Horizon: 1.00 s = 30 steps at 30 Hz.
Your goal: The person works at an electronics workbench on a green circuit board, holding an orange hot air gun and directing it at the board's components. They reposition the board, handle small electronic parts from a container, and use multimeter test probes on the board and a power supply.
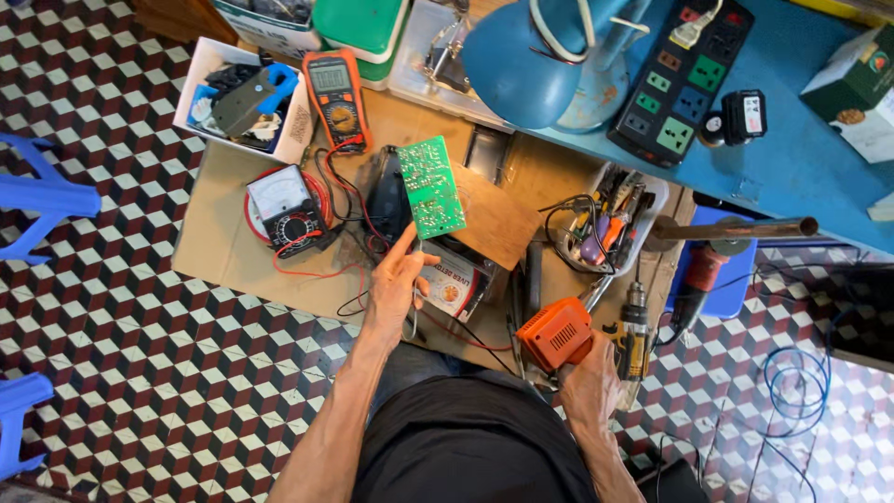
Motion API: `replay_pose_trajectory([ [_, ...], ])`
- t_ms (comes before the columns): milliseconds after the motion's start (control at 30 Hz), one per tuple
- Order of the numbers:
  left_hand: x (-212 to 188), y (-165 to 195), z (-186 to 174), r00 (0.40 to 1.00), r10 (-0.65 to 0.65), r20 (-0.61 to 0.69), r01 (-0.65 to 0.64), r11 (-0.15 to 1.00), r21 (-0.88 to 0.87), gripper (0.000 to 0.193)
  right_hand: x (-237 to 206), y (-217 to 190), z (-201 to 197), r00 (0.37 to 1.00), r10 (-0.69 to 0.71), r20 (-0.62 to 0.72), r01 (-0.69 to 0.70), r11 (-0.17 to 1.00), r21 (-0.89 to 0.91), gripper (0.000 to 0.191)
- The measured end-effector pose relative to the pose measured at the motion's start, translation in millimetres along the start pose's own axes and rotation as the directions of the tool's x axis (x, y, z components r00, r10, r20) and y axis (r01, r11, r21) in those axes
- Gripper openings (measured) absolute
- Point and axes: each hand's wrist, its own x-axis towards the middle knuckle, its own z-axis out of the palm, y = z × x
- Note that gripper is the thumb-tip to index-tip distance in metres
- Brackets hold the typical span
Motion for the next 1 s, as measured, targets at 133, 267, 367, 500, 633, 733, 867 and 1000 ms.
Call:
replay_pose_trajectory([
  [133, -3, 4, 6, 0.999, -0.042, -0.002, 0.042, 0.999, 0.022, 0.055, -21, 33, 1, 0.993, 0.078, -0.090, -0.094, 0.977, -0.190, 0.054],
  [267, -8, 3, 12, 0.998, -0.058, -0.001, 0.058, 0.998, 0.019, 0.055, -44, 61, 2, 0.936, 0.338, -0.100, -0.346, 0.935, -0.078, 0.059],
  [367, -10, 3, 14, 0.998, -0.065, 0.007, 0.065, 0.997, 0.030, 0.055, -46, 73, 3, 0.880, 0.461, -0.117, -0.472, 0.877, -0.089, 0.061],
  [500, -11, 4, 20, 0.998, -0.057, 0.011, 0.057, 0.998, 0.042, 0.059, -29, 79, 0, 0.884, 0.443, -0.149, -0.448, 0.894, 0.003, 0.064],
  [633, -9, 5, 22, 0.997, -0.075, 0.010, 0.075, 0.996, 0.047, 0.062, 24, 73, 15, 0.894, 0.410, -0.180, -0.392, 0.911, 0.126, 0.060],
  [733, -7, 5, 23, 0.997, -0.080, 0.002, 0.080, 0.995, 0.054, 0.063, 67, 61, 35, 0.838, 0.446, -0.316, -0.380, 0.891, 0.250, 0.054],
  [867, -4, 6, 24, 0.998, -0.068, 0.001, 0.068, 0.996, 0.066, 0.063, 92, 53, 42, 0.656, 0.657, -0.371, -0.416, 0.725, 0.549, 0.065],
  [1000, -3, 10, 24, 0.996, -0.089, -0.002, 0.089, 0.995, 0.038, 0.063, 117, 71, 33, 0.577, 0.737, -0.351, -0.517, 0.663, 0.542, 0.070],
])
